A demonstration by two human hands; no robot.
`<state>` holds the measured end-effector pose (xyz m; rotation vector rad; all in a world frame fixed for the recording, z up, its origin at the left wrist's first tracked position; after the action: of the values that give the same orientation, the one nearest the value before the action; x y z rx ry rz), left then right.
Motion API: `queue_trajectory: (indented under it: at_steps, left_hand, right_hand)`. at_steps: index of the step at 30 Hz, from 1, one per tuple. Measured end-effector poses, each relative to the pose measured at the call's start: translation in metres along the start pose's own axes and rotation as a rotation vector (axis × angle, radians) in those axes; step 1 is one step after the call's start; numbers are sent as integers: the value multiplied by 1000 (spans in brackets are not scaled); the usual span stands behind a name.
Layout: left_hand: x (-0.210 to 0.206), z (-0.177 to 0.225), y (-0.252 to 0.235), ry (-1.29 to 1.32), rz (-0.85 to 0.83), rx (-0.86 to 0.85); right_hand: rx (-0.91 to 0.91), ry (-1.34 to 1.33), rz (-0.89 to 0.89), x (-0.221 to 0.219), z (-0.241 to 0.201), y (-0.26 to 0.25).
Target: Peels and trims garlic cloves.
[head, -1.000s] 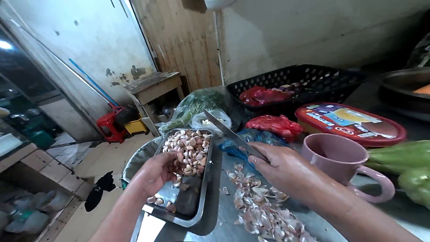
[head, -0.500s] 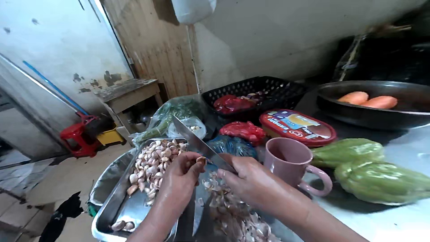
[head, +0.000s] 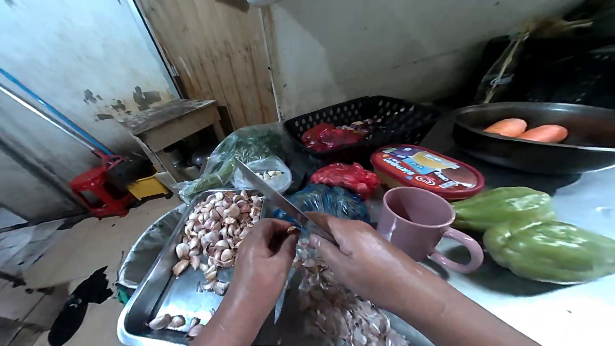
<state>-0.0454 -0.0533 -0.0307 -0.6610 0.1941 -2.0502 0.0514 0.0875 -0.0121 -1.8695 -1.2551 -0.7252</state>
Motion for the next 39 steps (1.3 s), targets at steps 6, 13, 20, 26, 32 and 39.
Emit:
queue_trajectory:
  at_steps: [6,13,20,26,32,39]
  left_hand:
    - [-1,8,1,-80,17,57]
    - [-2,14,3,-206,94,-38]
    - [-5,8,9,-441,105,-296]
    - [-1,0,4,-405,108,-218]
    - [-2,8,3,-403,107,-133]
    - [0,12,2,-381,99,-19]
  right_hand:
    - [114,143,36,-9,-3,1]
    - [170,274,119,-14,-6,1]
    - [92,238,16,-13,-7,-1]
    - [-45,126,-114,-6,-6,-5]
    - [106,259,4,-17,-5,-3]
    - [134,301,30,-18,-8,-2]
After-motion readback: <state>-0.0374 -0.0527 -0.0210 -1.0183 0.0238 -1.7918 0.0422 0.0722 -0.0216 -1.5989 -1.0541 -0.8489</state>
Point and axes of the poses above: each hand's wrist, its own y-axis away from the middle knuckle, its own x-axis out of the back of the hand, z = x × y, the point moved 3 cm from there along -y, towards the middle knuckle, and after that the axes turned 7 degrees about y, right-handed, at the moved point
